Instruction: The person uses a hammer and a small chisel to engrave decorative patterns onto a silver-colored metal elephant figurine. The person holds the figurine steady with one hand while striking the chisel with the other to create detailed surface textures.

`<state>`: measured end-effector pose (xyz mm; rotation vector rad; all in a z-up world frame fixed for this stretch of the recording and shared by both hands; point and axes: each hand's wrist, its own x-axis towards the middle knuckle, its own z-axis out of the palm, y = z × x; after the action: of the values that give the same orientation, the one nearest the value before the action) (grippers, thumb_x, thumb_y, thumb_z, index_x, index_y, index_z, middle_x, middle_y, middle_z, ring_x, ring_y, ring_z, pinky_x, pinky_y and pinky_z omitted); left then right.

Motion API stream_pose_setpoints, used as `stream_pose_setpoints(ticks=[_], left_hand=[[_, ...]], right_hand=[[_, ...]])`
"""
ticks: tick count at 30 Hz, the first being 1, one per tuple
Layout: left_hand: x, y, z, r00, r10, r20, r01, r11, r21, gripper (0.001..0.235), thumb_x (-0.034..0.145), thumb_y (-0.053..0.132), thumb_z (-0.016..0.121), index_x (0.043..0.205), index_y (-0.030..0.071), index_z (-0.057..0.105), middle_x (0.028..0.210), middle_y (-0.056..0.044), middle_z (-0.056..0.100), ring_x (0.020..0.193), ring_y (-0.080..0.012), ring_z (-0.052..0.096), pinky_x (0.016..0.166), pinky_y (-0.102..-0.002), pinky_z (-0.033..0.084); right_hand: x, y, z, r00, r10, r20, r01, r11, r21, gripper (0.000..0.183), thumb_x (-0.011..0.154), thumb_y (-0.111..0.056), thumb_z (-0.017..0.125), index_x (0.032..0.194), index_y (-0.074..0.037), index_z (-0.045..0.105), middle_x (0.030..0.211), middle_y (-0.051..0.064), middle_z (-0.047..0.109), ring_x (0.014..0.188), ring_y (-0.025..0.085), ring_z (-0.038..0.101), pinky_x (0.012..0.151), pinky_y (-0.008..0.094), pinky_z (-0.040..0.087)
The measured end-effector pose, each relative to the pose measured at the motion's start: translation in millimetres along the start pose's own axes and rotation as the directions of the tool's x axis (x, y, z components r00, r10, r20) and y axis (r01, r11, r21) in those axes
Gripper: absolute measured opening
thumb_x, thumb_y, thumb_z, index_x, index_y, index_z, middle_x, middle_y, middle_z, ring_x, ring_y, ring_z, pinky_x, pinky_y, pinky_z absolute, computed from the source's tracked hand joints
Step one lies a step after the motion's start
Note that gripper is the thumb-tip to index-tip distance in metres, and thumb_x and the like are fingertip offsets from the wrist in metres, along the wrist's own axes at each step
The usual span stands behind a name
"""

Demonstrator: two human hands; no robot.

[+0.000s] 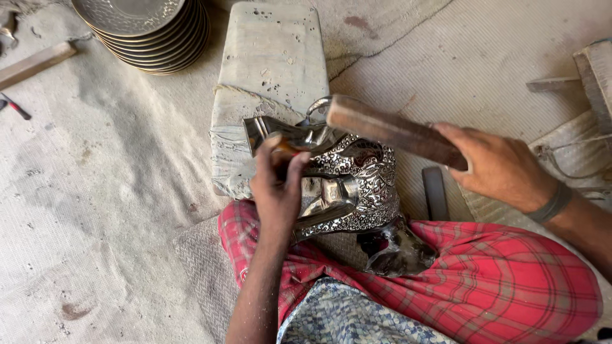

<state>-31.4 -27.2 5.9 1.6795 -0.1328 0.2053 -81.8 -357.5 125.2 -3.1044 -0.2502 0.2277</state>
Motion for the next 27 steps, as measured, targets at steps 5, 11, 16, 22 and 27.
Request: stream_pose_setpoints(ticks=[5,11,16,22,27], left_hand=[[6.1,8.0,12.0,0.997,-0.008,0.072,-0.003,0.989,0.149,0.046,0.097,0.011,0.078,0.135,0.01,0.052,0.096,-0.009,0.08,0.081,-0.0146,0.077,0.067,-0.03,0.06],[-5.7,0.1,18.7,0.997,0.08,-0.017,-0.078,0.992,0.103,0.048,0.1,0.007,0.072,0.142,0.009,0.048,0.099,-0.008,0.079,0.086,-0.0125,0.077,0.07,-0.026,0.062],[-1.7,-1.0,17.5,0.999,0.038,-0.031,-0.034,0.991,0.132,0.049,0.098,0.007,0.075,0.14,0.01,0.051,0.095,-0.008,0.079,0.08,-0.0106,0.074,0.066,-0.026,0.059],[-2.2,1.4,16.6,0.998,0.051,-0.038,-0.046,0.99,0.136,0.034,0.1,0.01,0.078,0.126,0.009,0.054,0.095,-0.008,0.08,0.081,-0.0096,0.075,0.068,-0.026,0.059],[-2.7,4.1,17.2,0.999,0.01,-0.042,-0.006,0.996,0.094,0.044,0.097,0.009,0.077,0.135,0.006,0.055,0.089,-0.008,0.077,0.076,-0.0103,0.07,0.066,-0.027,0.058]], right_hand=[[-0.7,13.7,20.5,0.992,-0.082,0.101,0.043,0.941,0.334,0.089,0.068,-0.029,0.09,0.145,-0.01,0.05,0.11,0.016,0.074,0.09,0.031,0.074,0.074,0.044,0.06],[23.1,-7.7,-9.1,0.938,0.067,0.339,-0.123,0.982,0.147,0.088,0.08,-0.027,0.086,0.156,-0.024,0.039,0.104,0.007,0.074,0.071,0.02,0.075,0.067,0.035,0.062],[61.7,-41.6,-49.8,0.824,-0.37,-0.429,0.505,0.823,0.259,0.076,0.078,-0.015,0.078,0.145,-0.006,0.042,0.113,0.019,0.068,0.081,0.026,0.07,0.068,0.038,0.06],[84.0,-76.9,-91.2,0.931,-0.365,0.018,0.333,0.828,-0.452,0.061,0.093,-0.008,0.077,0.147,-0.023,0.051,0.092,0.005,0.072,0.08,0.023,0.075,0.061,0.04,0.061],[93.0,-95.6,-97.5,0.813,-0.433,-0.39,0.51,0.852,0.117,0.07,0.073,-0.014,0.075,0.137,-0.007,0.049,0.108,0.017,0.069,0.089,0.035,0.072,0.076,0.045,0.06]])
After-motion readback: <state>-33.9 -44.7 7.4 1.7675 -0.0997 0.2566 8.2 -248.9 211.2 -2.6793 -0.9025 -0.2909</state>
